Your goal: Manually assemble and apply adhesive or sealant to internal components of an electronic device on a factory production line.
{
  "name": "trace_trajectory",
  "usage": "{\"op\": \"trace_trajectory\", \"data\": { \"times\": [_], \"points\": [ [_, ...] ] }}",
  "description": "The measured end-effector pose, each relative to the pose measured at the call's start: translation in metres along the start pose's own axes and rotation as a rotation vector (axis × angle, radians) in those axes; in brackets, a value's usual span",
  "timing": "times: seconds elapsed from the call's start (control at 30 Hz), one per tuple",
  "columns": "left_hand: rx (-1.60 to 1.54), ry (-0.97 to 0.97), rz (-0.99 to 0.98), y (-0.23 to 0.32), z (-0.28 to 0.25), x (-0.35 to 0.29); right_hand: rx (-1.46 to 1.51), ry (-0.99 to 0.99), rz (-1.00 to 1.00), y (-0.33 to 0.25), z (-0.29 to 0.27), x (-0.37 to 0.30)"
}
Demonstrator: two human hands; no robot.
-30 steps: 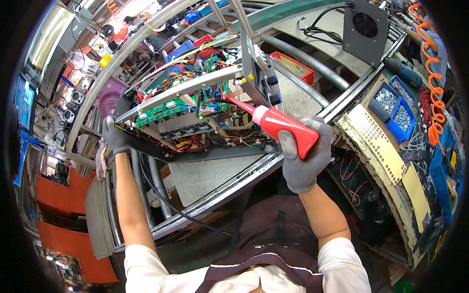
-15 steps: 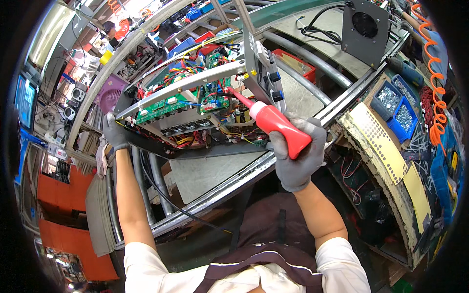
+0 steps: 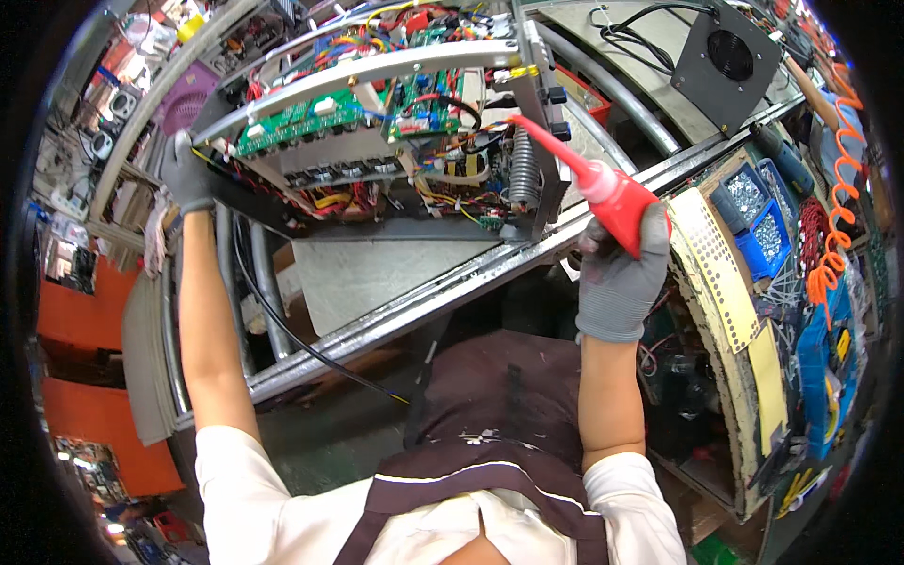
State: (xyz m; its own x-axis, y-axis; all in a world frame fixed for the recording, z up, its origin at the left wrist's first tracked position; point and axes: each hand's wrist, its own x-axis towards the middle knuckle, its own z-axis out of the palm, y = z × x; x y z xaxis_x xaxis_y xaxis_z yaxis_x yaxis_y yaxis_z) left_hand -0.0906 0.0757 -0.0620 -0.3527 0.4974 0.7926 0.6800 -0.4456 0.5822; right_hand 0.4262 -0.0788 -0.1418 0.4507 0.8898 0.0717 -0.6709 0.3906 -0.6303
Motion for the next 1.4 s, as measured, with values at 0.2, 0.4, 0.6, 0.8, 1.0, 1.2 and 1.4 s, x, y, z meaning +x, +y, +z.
{"op": "trace_trajectory", "data": {
  "times": [0.2, 0.4, 0.6, 0.8, 1.0, 1.2, 1.4],
  "points": [
    [0.264, 0.040, 0.109, 0.004, -0.004, 0.004, 0.292, -0.069, 0.276, -0.010, -0.049, -0.001],
    [0.598, 0.078, 0.064, 0.042, -0.015, -0.020, 0.299, 0.011, 0.395, -0.013, -0.102, -0.013],
    [0.565, 0.135, 0.189, 0.081, -0.020, -0.055, 0.314, 0.084, 0.495, -0.013, -0.131, -0.027],
    [0.575, 0.238, 0.221, 0.086, -0.024, -0.063, 0.252, 0.114, 0.562, -0.006, -0.126, -0.037],
    [0.522, 0.248, 0.181, 0.077, -0.021, -0.065, 0.233, 0.139, 0.622, 0.001, -0.125, -0.043],
    [0.466, 0.171, 0.232, 0.110, -0.018, -0.067, 0.254, 0.155, 0.681, 0.005, -0.126, -0.048],
    [0.415, 0.160, 0.174, 0.106, -0.015, -0.067, 0.237, 0.195, 0.686, 0.007, -0.130, -0.049]
  ]
}}
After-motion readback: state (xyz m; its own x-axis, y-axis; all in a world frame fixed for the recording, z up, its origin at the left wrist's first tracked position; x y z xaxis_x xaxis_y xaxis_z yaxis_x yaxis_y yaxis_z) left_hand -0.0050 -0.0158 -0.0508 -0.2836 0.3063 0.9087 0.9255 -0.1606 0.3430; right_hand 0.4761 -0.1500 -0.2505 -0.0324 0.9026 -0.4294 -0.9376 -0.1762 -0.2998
